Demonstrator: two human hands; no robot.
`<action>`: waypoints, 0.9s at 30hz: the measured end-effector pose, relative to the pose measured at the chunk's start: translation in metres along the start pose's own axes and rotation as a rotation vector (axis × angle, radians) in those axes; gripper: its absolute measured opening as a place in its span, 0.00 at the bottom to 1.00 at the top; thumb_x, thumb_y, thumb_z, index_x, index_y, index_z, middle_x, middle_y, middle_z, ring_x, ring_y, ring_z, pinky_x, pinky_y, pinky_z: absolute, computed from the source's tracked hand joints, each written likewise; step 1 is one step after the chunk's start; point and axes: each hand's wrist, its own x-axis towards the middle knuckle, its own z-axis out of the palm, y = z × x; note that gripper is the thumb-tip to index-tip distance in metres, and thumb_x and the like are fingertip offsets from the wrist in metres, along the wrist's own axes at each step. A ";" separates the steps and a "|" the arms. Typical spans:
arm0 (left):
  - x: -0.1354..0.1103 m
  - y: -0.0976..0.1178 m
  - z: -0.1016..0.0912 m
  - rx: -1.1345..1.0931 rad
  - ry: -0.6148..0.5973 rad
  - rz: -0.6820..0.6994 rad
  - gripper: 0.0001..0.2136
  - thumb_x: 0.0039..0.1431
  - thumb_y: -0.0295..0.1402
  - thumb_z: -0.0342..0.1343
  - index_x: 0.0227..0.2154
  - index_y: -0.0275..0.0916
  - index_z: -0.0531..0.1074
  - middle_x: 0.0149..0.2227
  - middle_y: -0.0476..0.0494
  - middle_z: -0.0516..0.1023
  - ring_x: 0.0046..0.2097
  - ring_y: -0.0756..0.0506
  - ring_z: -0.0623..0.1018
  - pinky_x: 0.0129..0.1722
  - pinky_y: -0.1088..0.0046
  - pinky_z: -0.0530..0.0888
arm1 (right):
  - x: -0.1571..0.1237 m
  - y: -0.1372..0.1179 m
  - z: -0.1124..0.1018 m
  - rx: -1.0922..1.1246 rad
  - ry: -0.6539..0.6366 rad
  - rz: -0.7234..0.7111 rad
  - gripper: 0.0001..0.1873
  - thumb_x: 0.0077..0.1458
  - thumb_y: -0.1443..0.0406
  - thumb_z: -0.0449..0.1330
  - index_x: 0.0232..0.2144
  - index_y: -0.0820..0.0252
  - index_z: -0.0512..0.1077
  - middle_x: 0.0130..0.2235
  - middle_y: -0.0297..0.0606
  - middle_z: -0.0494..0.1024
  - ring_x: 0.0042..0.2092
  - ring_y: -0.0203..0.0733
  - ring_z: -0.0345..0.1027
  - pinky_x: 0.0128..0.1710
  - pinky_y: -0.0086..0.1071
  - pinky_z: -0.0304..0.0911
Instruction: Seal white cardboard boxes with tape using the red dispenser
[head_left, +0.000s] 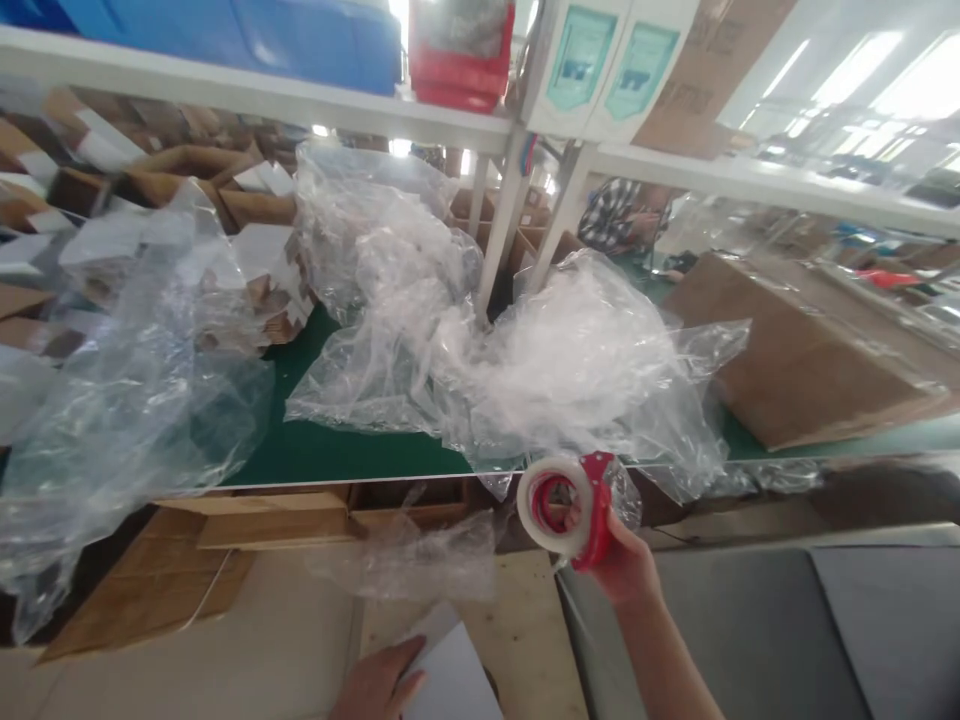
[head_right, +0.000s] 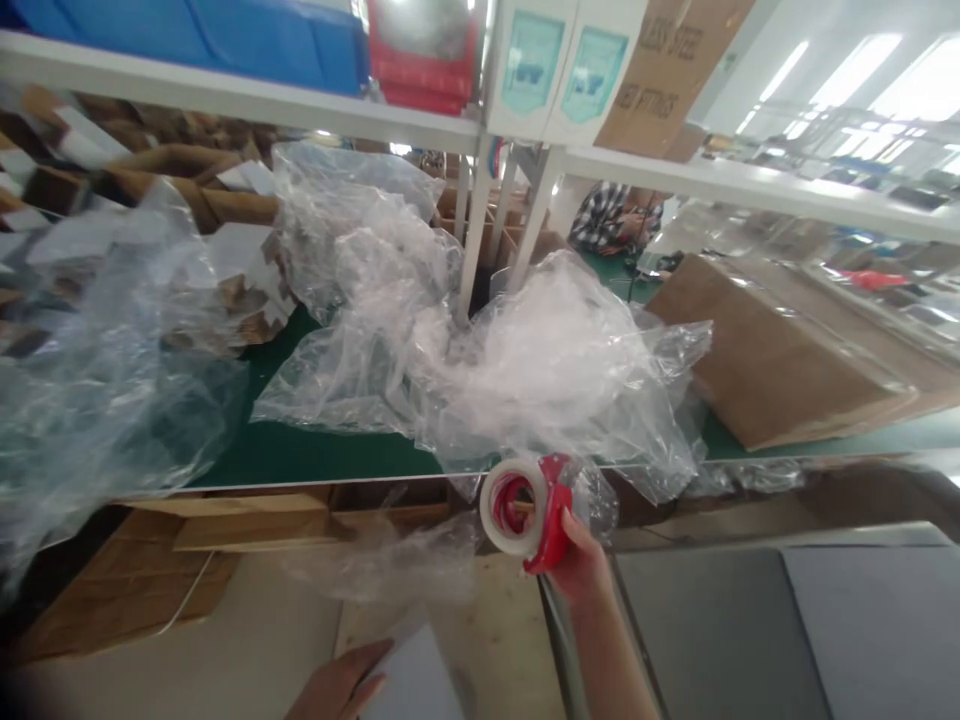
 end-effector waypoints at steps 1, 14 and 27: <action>0.003 -0.007 0.004 0.011 0.003 0.019 0.31 0.65 0.58 0.40 0.62 0.48 0.70 0.61 0.44 0.73 0.62 0.36 0.73 0.66 0.56 0.67 | -0.004 0.004 0.001 -0.008 0.028 -0.020 0.18 0.50 0.49 0.69 0.41 0.47 0.81 0.40 0.36 0.85 0.42 0.45 0.78 0.49 0.38 0.74; 0.000 0.008 -0.006 0.191 0.142 0.213 0.23 0.68 0.49 0.46 0.58 0.44 0.71 0.58 0.41 0.76 0.58 0.39 0.77 0.62 0.59 0.74 | -0.027 0.010 0.017 -0.118 0.281 0.031 0.22 0.43 0.54 0.75 0.38 0.60 0.80 0.39 0.42 0.84 0.35 0.46 0.78 0.35 0.35 0.74; 0.050 0.118 -0.057 -0.057 0.291 0.314 0.19 0.66 0.46 0.50 0.54 0.43 0.73 0.56 0.38 0.76 0.59 0.37 0.74 0.62 0.53 0.70 | -0.014 -0.008 -0.003 -0.359 0.080 0.062 0.23 0.43 0.52 0.75 0.39 0.58 0.79 0.36 0.37 0.83 0.35 0.42 0.75 0.37 0.34 0.69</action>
